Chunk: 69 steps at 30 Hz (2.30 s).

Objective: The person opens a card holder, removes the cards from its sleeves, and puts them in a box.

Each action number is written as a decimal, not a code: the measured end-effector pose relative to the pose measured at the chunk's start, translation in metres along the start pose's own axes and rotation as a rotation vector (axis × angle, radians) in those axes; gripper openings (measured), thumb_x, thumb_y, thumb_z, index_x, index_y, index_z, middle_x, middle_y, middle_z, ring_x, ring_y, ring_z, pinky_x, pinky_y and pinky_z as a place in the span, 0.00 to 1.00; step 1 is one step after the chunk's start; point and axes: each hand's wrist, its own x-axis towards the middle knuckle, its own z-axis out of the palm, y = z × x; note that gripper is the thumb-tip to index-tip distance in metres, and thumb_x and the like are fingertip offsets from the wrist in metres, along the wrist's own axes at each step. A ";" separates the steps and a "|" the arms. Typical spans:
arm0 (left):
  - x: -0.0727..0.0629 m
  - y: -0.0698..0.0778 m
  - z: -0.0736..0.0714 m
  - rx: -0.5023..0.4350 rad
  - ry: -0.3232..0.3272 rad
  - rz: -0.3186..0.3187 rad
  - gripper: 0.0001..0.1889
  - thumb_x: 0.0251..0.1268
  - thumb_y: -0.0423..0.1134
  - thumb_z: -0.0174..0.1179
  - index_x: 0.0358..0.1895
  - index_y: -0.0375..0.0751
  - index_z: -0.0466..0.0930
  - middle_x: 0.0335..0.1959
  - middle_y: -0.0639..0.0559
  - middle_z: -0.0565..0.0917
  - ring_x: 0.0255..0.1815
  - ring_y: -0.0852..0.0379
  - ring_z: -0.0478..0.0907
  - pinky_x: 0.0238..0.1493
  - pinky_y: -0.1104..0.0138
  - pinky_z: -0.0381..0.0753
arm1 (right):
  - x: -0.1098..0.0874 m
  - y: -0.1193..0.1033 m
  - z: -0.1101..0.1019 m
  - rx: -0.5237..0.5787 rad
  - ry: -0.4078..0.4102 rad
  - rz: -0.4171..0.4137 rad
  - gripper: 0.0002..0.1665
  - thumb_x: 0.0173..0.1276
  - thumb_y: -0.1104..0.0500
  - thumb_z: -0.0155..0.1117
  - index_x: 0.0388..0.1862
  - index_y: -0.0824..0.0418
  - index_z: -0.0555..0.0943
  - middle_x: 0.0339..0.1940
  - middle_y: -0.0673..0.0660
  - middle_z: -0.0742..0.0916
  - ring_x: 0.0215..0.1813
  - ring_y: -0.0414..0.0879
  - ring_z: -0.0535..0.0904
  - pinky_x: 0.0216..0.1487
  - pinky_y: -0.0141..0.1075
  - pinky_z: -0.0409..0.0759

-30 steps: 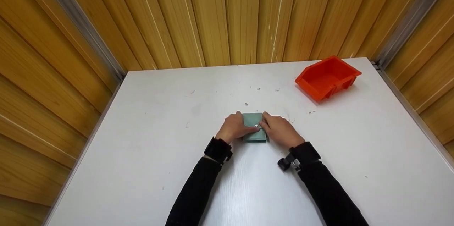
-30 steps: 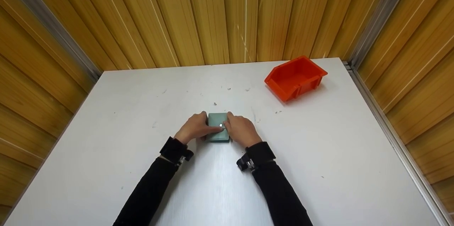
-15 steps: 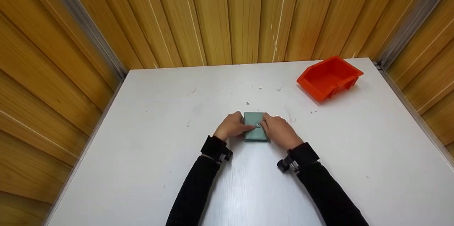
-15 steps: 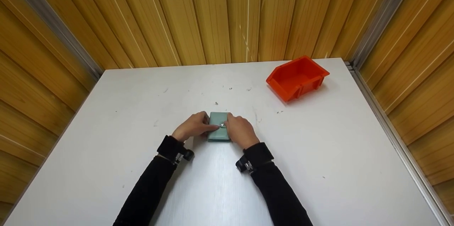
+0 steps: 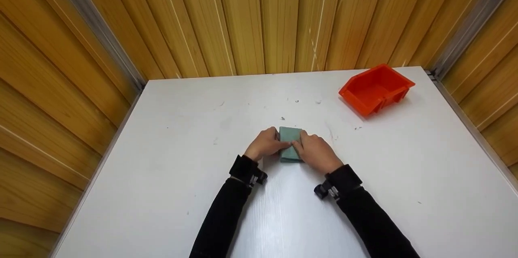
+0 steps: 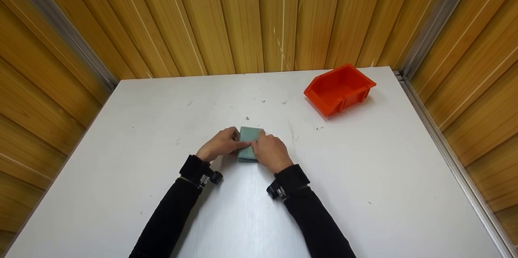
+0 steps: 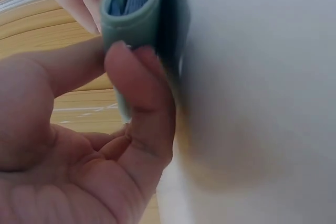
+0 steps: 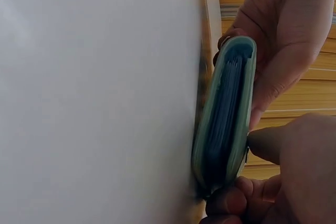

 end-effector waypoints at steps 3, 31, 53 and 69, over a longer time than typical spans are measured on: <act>-0.001 0.003 0.001 -0.026 0.027 0.019 0.18 0.67 0.47 0.70 0.35 0.43 0.70 0.32 0.53 0.74 0.33 0.57 0.73 0.32 0.68 0.72 | 0.000 0.001 -0.001 0.004 -0.003 0.001 0.25 0.84 0.49 0.50 0.60 0.71 0.74 0.29 0.56 0.80 0.33 0.49 0.75 0.36 0.44 0.75; -0.003 0.025 0.025 -0.062 0.269 0.155 0.13 0.61 0.39 0.68 0.37 0.39 0.72 0.27 0.54 0.77 0.27 0.61 0.77 0.24 0.73 0.74 | 0.005 0.010 -0.007 -0.015 0.062 -0.057 0.15 0.81 0.57 0.49 0.38 0.63 0.79 0.27 0.61 0.83 0.37 0.60 0.82 0.39 0.53 0.79; -0.004 0.022 0.023 -0.015 0.251 0.161 0.10 0.65 0.37 0.64 0.36 0.40 0.71 0.26 0.56 0.74 0.25 0.62 0.75 0.24 0.73 0.73 | 0.006 0.014 -0.005 -0.089 0.102 -0.047 0.17 0.79 0.54 0.54 0.29 0.58 0.78 0.26 0.58 0.84 0.35 0.57 0.82 0.38 0.52 0.79; -0.003 0.023 0.019 0.008 0.231 0.148 0.09 0.66 0.36 0.64 0.38 0.38 0.72 0.27 0.54 0.74 0.27 0.59 0.74 0.24 0.72 0.72 | 0.005 0.032 -0.015 -0.063 0.056 0.026 0.22 0.79 0.57 0.48 0.21 0.56 0.74 0.12 0.51 0.79 0.13 0.43 0.78 0.35 0.45 0.79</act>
